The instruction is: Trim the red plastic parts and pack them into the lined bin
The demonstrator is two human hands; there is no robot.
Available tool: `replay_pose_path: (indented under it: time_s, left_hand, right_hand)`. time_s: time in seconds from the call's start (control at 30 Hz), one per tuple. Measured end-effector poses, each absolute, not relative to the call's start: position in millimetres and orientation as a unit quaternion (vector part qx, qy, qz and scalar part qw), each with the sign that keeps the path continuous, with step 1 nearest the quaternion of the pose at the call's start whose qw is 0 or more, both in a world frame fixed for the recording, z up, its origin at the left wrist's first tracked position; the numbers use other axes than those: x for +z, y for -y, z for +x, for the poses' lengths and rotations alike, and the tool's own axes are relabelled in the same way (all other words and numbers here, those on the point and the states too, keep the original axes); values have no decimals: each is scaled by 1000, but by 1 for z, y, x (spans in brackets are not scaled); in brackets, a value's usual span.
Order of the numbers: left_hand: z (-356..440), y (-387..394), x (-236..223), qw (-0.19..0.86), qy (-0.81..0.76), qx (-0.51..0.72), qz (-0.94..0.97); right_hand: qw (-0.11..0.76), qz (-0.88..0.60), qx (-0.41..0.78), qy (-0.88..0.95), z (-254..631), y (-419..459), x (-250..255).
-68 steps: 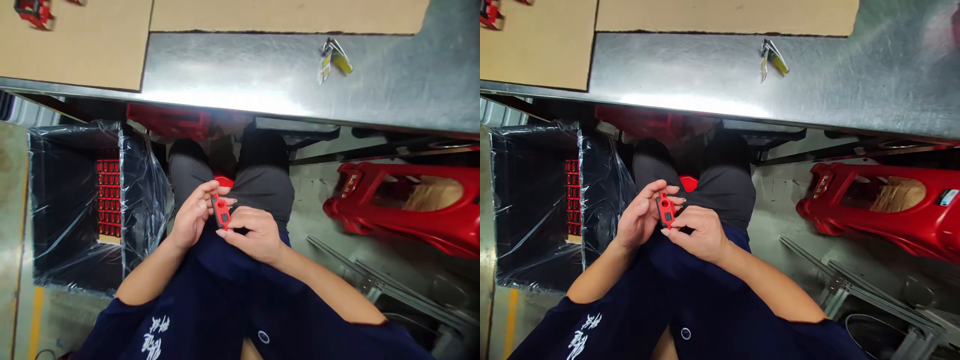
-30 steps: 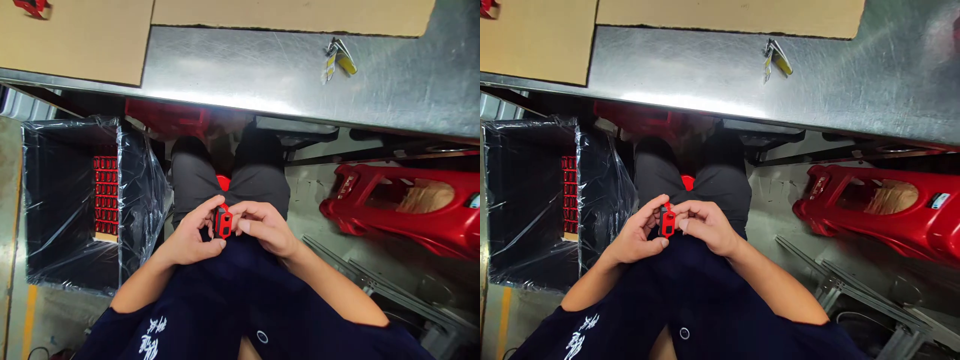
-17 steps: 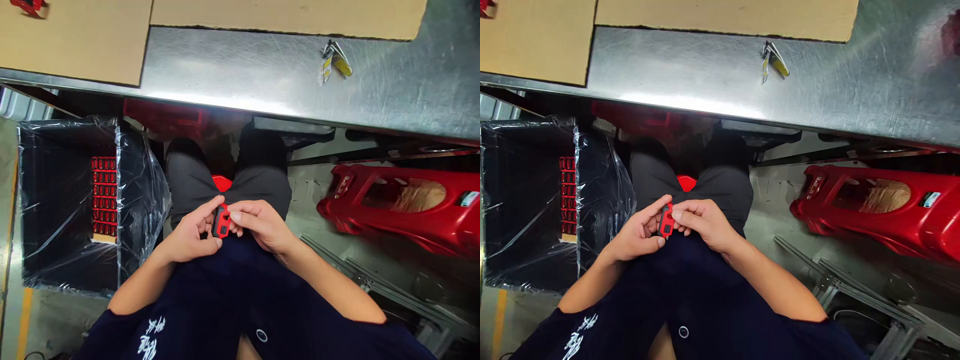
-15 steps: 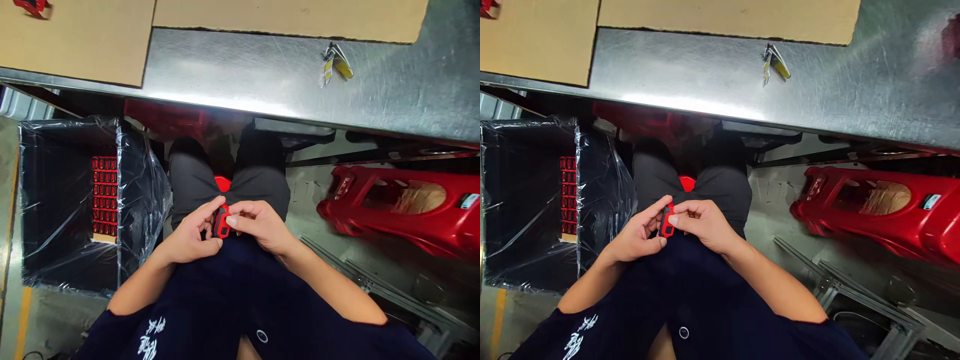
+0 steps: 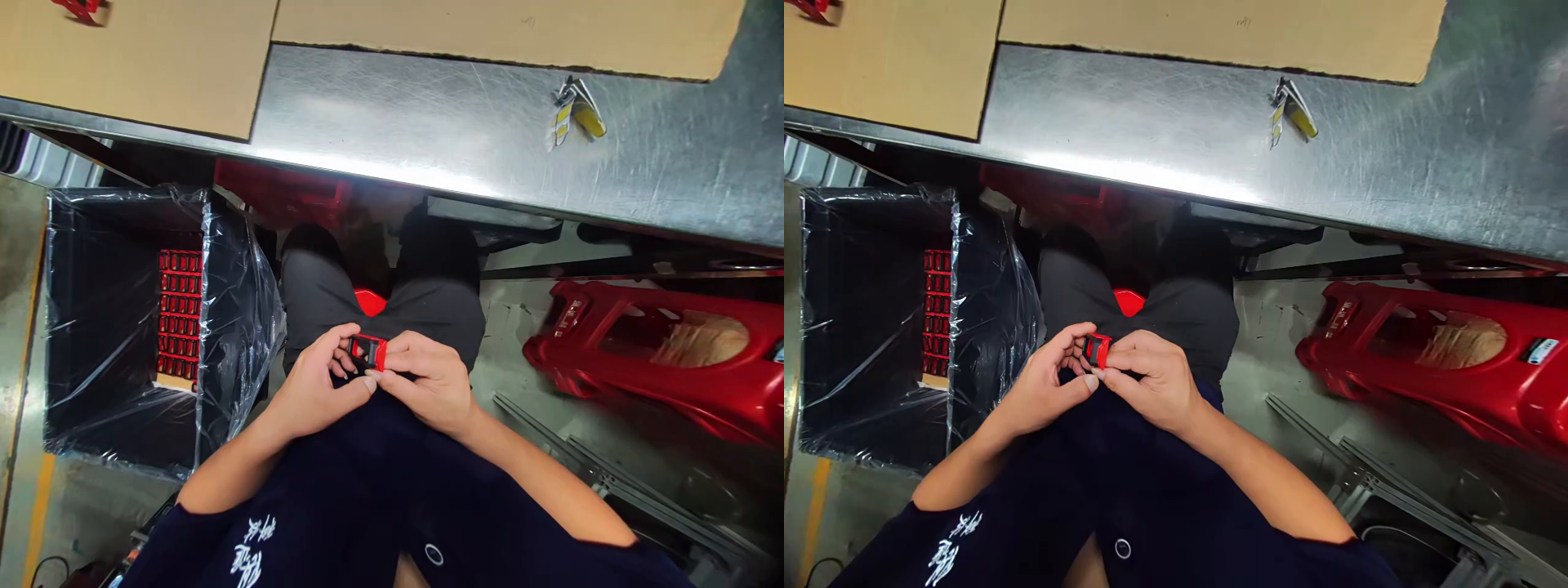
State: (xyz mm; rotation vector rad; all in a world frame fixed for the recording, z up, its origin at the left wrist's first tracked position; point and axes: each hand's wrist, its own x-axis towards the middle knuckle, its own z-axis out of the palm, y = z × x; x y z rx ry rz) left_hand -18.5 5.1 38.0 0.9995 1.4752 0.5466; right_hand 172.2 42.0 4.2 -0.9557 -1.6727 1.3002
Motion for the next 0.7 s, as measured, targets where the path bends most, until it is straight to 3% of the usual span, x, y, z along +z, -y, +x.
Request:
replay_pose_path:
  time_s: [0.7]
  left_hand:
    - [-14, 4, 27, 480, -613, 307, 548]
  right_hand:
    - [404, -329, 394, 757, 173, -40, 1]
